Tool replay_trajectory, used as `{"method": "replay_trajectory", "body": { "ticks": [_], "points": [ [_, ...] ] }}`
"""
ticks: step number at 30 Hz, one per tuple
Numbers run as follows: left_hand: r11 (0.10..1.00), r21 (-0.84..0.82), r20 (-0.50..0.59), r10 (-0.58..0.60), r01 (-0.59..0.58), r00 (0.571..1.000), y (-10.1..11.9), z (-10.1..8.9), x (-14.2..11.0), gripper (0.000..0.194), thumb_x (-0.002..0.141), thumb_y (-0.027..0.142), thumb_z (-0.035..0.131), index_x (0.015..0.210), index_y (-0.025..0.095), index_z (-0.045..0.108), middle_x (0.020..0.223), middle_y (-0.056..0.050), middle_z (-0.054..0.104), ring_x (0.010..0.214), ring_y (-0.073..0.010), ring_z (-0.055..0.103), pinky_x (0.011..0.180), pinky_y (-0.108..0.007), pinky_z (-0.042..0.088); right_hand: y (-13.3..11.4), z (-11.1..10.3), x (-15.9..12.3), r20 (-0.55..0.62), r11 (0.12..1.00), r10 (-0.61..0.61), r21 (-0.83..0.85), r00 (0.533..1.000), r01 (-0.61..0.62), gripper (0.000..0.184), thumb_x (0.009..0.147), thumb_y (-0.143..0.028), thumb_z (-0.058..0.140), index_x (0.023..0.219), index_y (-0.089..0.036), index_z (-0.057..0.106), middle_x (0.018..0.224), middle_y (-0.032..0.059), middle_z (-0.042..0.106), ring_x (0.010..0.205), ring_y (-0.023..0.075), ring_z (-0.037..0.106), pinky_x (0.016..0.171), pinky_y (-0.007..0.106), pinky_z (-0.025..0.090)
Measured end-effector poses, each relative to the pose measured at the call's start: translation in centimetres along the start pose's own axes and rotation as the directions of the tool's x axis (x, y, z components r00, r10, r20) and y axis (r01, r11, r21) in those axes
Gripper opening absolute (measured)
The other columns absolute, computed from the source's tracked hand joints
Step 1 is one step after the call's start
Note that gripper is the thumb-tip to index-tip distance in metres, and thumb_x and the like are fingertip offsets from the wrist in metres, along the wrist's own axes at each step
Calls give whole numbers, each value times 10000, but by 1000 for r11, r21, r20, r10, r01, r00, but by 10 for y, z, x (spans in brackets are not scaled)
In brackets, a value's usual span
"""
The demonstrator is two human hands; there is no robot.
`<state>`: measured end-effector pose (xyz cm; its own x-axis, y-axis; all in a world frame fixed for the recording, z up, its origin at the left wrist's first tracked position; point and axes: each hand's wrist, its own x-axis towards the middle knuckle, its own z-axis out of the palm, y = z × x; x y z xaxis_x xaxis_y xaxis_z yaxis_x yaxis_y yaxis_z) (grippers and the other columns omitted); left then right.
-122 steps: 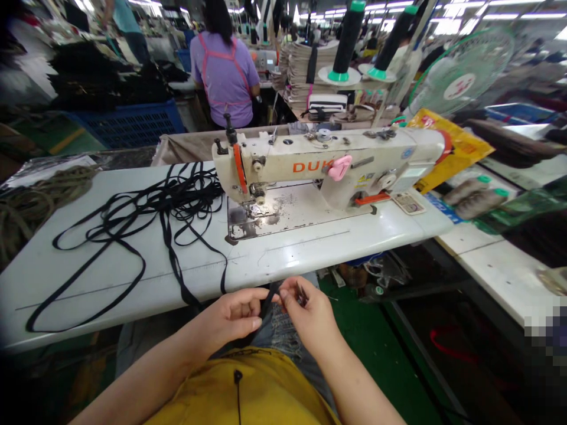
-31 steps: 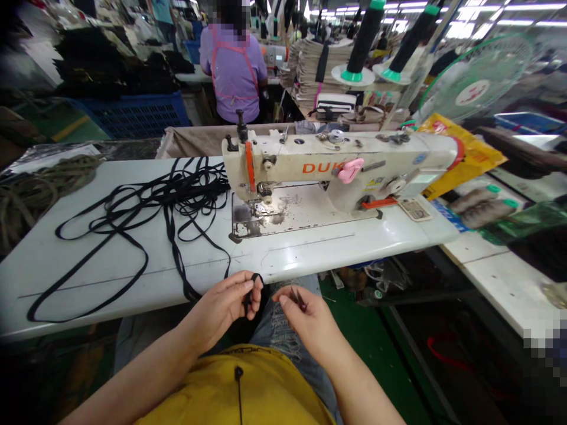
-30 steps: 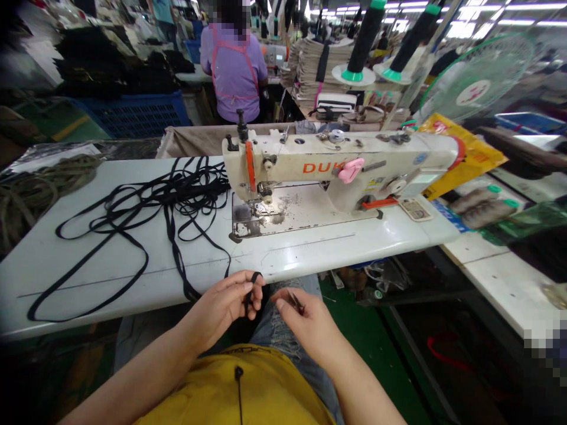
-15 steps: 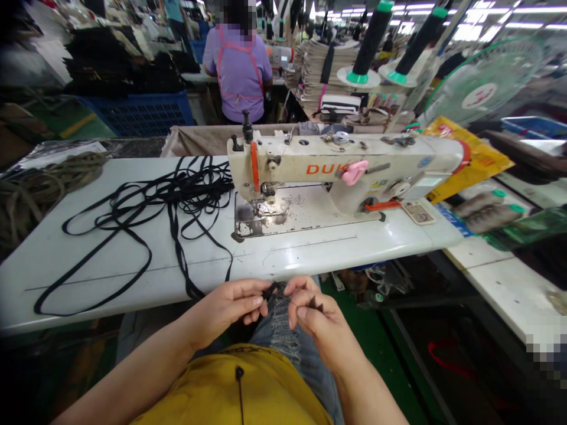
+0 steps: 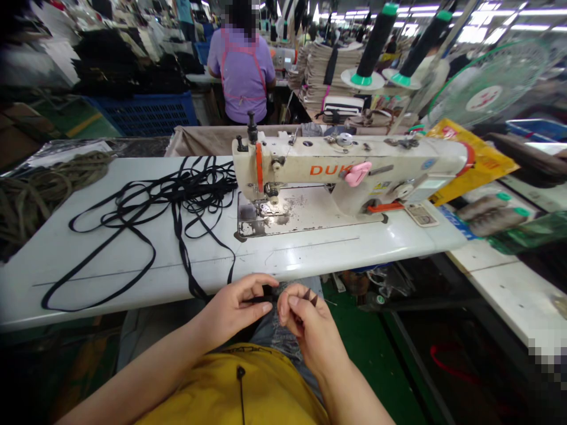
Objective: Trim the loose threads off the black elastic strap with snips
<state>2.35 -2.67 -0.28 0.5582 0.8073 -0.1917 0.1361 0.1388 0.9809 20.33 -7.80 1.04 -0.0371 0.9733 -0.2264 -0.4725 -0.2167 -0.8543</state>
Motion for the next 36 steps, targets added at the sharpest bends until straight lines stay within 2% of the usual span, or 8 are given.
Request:
{"method": "replay_trajectory", "body": {
  "ticks": [7,13,18,23,26,30,33,36],
  "points": [
    [965,258,-22,64,-56,998,4,1,0,178,845,265,689,965,204,806,830,-24,575,676,-135,542,600,-256,396,-5,3,-5,59,985,-14,-172,998,24,212,871,-309,645,721,-164,681,631,0,574,503,84,327,470,241,188],
    [951,298,39,74,-82,997,6,6,1,181,850,225,646,933,206,806,816,-33,645,788,-180,616,701,-279,432,-7,2,-2,98,963,-34,-263,995,58,199,861,-267,627,700,-164,683,648,2,562,520,91,344,467,245,196],
    [998,58,-18,-24,25,1000,0,4,3,310,823,243,654,1121,171,698,975,-65,703,889,-209,650,789,-304,484,-11,-7,0,54,972,-83,-215,995,93,202,920,-316,634,811,-169,719,741,21,637,490,69,298,464,252,159],
    [994,90,-36,-60,63,998,2,-6,2,188,835,335,677,860,149,688,841,-53,677,800,-189,593,739,-300,437,-15,-15,-2,35,958,-121,-257,992,126,218,918,-326,643,791,-171,728,1000,65,673,484,50,263,470,259,165],
    [990,-69,0,-122,121,993,7,-10,1,214,854,364,673,900,156,695,890,-48,702,788,-161,575,712,-274,411,-17,-18,-5,42,926,-160,-339,986,164,218,923,-325,622,790,-193,732,1024,72,650,560,96,397,510,259,285],
    [961,-219,-17,-178,170,984,12,-10,0,244,854,372,691,938,142,693,841,-45,696,703,-126,550,596,-237,357,-25,-17,-12,255,802,-198,-513,946,306,215,897,-215,585,724,-209,713,935,56,596,824,189,564,708,299,427],
    [914,-371,-12,-181,164,983,11,-8,0,277,840,349,716,1018,139,679,902,-82,721,750,-144,618,543,-218,322,-29,-8,-17,453,719,-36,-608,891,338,203,858,-105,559,750,-201,702,829,20,575,720,150,552,634,264,403],
    [837,-518,18,-192,174,981,12,-6,0,274,838,317,727,1023,128,655,920,-118,734,807,-177,680,515,-206,294,-25,2,-18,512,616,103,-706,853,349,250,792,-5,523,771,-193,687,770,-4,601,694,134,565,626,239,407]
  ]
}}
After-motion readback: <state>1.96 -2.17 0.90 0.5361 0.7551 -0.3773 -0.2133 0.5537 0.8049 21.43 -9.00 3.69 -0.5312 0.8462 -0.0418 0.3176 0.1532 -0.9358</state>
